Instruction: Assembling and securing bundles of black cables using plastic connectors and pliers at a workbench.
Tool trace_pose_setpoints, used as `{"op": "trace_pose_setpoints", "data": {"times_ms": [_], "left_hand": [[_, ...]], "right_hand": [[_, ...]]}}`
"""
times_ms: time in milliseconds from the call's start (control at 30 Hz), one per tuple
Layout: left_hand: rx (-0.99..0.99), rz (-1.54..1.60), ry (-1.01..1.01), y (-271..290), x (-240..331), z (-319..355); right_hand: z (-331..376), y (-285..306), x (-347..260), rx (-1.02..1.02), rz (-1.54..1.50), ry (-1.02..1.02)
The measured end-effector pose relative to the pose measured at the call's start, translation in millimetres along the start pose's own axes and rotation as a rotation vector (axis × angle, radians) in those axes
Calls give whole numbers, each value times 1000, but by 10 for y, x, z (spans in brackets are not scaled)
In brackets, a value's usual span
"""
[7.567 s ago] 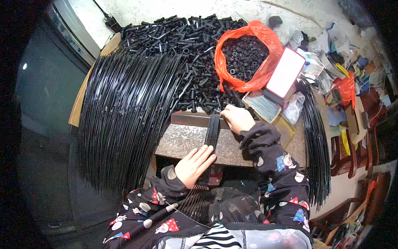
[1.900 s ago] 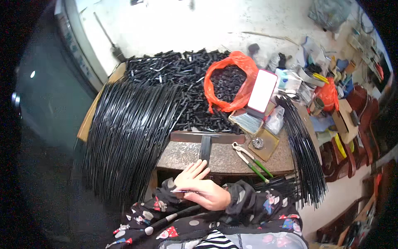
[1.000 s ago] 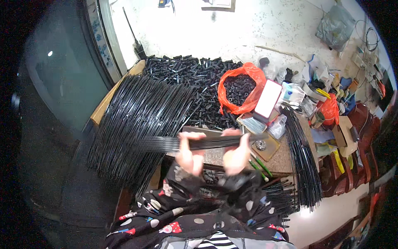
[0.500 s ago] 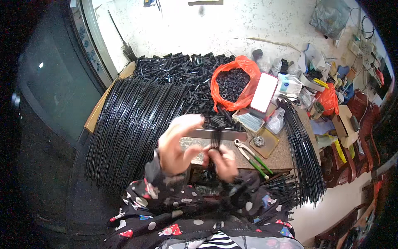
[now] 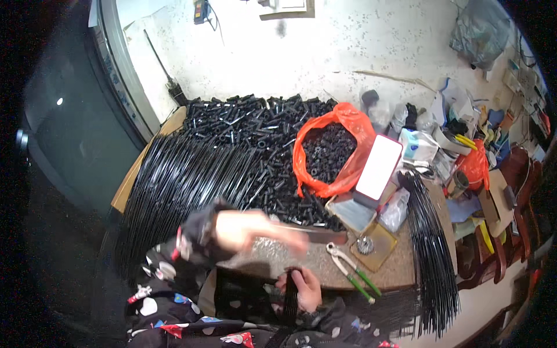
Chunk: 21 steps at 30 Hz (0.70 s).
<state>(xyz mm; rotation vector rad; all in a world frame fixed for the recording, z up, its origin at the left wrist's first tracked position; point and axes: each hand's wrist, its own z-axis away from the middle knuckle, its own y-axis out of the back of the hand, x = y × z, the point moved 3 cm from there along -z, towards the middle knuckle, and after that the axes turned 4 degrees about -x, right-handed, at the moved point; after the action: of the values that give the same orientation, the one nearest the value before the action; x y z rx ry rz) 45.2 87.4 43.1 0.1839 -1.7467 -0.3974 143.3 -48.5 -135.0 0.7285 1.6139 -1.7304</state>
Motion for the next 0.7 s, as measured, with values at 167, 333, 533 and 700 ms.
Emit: {"op": "trace_pose_setpoints", "data": {"times_ms": [167,333,533,700], "left_hand": [[821,-379,552,1820,-1125,29],[1025,-905,758,2923,-1975,-261],[796,-981,1218,3313,-2671,-648],[1254,-675,1515,3170,-2397,-470]], "right_hand": [[-103,200,-175,325,-49,-37],[-160,250,-271,325,-49,-53],[-215,138,-511,337,-39,-54],[-227,151,-529,343,4,-20]]}}
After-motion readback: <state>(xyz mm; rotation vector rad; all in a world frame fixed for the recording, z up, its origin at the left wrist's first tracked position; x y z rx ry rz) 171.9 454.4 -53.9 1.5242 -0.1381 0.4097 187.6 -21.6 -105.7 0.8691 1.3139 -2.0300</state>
